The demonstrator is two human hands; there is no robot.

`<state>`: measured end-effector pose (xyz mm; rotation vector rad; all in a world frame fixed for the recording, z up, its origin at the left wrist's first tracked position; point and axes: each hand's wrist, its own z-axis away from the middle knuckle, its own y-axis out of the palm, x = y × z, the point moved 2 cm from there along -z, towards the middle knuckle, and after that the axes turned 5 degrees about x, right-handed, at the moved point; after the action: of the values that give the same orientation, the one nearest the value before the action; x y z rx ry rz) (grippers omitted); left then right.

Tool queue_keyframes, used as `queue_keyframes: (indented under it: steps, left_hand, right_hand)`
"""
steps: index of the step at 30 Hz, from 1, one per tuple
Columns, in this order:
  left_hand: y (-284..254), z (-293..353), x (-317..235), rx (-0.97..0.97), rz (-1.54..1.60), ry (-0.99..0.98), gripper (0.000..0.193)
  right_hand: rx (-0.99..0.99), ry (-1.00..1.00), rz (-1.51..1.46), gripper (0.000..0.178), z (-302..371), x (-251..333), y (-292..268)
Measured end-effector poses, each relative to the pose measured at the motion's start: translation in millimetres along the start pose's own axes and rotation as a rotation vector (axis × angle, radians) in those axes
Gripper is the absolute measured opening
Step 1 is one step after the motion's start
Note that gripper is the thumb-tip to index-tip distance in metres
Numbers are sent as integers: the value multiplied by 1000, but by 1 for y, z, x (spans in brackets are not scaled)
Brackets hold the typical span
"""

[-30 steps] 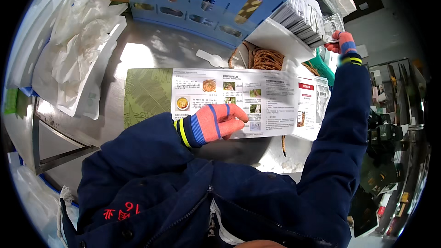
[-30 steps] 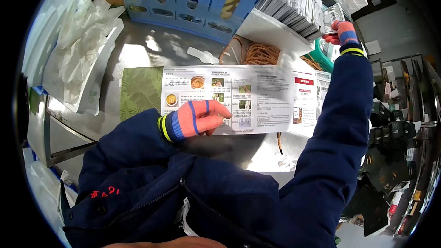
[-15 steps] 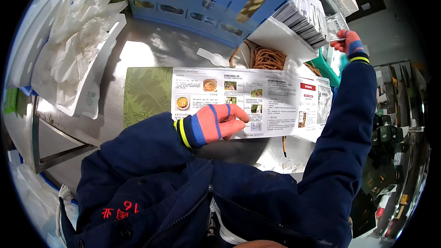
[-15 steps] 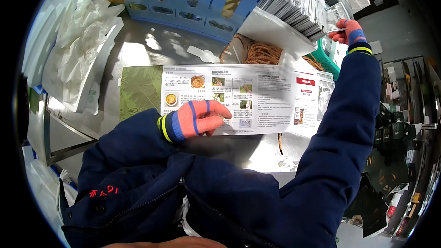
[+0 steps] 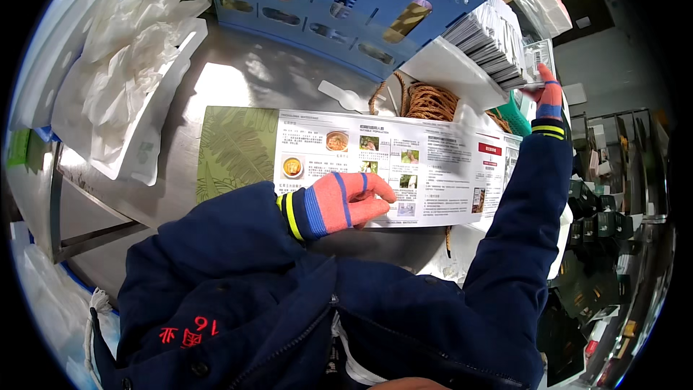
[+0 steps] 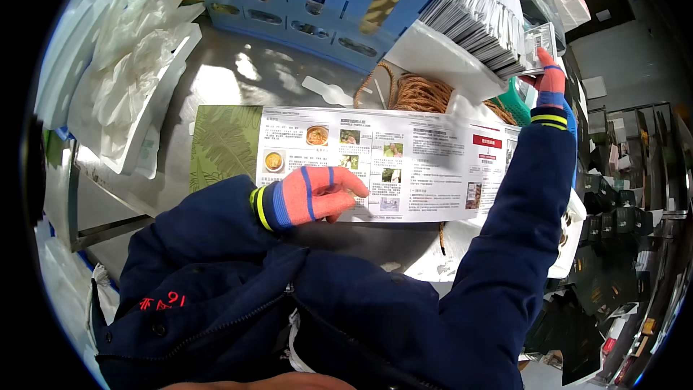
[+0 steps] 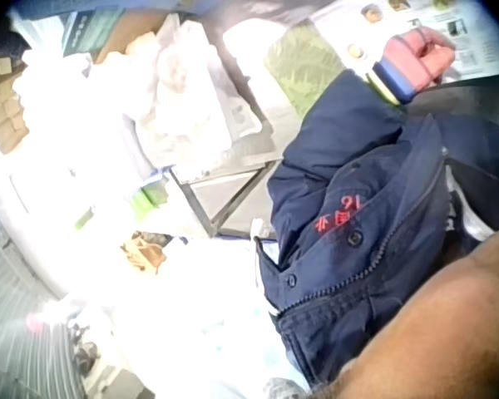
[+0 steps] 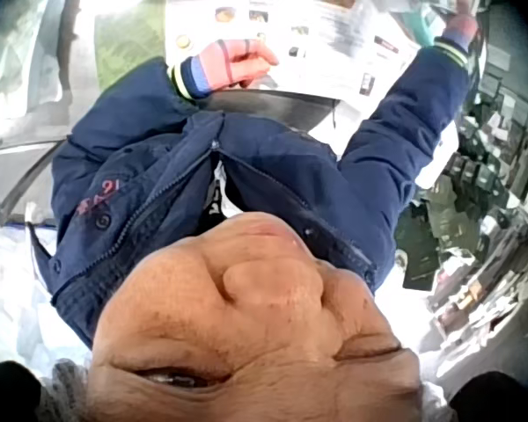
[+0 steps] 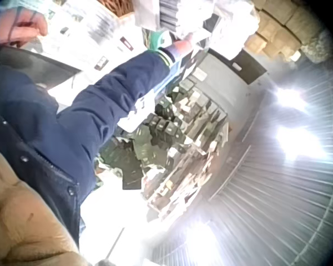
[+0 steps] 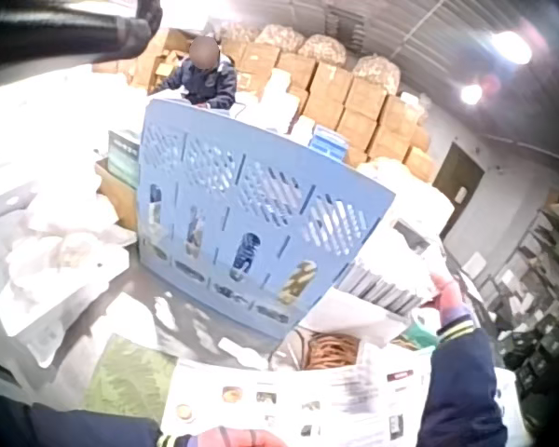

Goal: The person repeatedly picks up small folded pamphlets from a blue basket, unfolds them to view the printed content, refolds them, and places them into a white tray. The person continues this cycle throughout the clip.

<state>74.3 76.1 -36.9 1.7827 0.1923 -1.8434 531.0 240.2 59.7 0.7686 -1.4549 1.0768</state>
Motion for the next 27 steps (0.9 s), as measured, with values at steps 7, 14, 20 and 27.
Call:
queue_keyframes:
  steps: [7, 14, 20, 27]
  left_hand:
    - [0, -1, 1, -17, -18, 6, 23]
    - [0, -1, 3, -17, 12, -20, 24]
    - [0, -2, 2, -23, -15, 15, 23]
    - [2, 4, 0, -16, 15, -7, 24]
  right_hand:
    - [-107, -31, -12, 40, -8, -7, 19]
    - [-99, -147, 28, 27, 6, -2, 41]
    - [-207, -102, 446, 41, 8, -8, 42]
    - [80, -537, 994, 49, -16, 70, -7]
